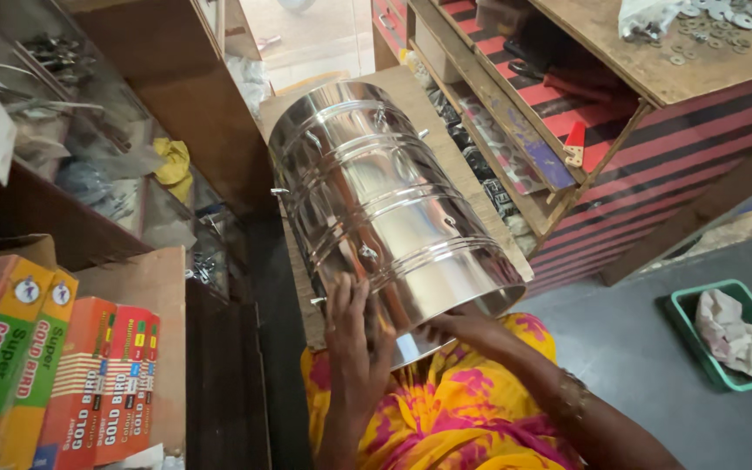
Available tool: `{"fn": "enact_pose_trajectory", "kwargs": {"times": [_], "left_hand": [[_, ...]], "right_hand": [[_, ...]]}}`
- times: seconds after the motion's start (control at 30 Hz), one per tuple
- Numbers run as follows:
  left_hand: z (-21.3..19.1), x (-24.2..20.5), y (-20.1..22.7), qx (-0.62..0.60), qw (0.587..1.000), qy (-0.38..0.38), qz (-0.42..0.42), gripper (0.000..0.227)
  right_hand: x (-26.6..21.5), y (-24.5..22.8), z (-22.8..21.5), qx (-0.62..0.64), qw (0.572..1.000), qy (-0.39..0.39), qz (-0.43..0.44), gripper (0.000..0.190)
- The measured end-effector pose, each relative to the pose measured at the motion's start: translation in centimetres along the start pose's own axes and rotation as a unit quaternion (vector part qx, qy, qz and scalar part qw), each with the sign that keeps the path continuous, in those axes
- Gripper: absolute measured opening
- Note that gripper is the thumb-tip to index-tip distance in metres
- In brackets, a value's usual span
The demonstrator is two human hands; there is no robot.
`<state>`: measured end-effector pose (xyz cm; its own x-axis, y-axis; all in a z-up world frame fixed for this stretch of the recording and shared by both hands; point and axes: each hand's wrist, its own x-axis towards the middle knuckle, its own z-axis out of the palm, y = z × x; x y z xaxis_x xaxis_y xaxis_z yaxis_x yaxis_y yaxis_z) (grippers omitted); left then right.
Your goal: The person is assembling a large cylindrical metal container by inserting and tightening bolts into pre-drilled holes. They repeatedly pick up bolts and washers from a nearby surface and secure them into the container's body.
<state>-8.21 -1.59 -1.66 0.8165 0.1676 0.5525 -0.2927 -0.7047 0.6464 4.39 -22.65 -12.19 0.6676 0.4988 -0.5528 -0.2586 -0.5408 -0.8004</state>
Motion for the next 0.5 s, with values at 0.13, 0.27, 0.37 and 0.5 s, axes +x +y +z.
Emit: {"fn": "enact_pose_trajectory", "kwargs": {"times": [0.13,0.27,0.37,0.5], "left_hand": [[0.3,-2.7,-1.1,0.005,1.0,0.021,-0.001,0.065],[1.9,-4.2,-3.9,0.0,0.994,0.074,-0.081,0.055],[3.0,-4.8,-5.1,0.017,0.991,0.113,-0.067,0.054],[3.5,-6.2,-5.6,-0.007,0.987,0.13,-0.096,0.061]], "right_hand": [[-5.8,0.3,-3.3,-0.033,0.994,0.066,-0.081,0.033],[-8.5,1.0,-7.2,-0.283,0.946,0.155,-0.021,0.038],[-8.7,1.3,-9.0,-0.313,0.924,0.218,0.026,0.041],[-8.1,0.7,-9.3,-0.256,0.922,0.284,0.061,0.048]]}}
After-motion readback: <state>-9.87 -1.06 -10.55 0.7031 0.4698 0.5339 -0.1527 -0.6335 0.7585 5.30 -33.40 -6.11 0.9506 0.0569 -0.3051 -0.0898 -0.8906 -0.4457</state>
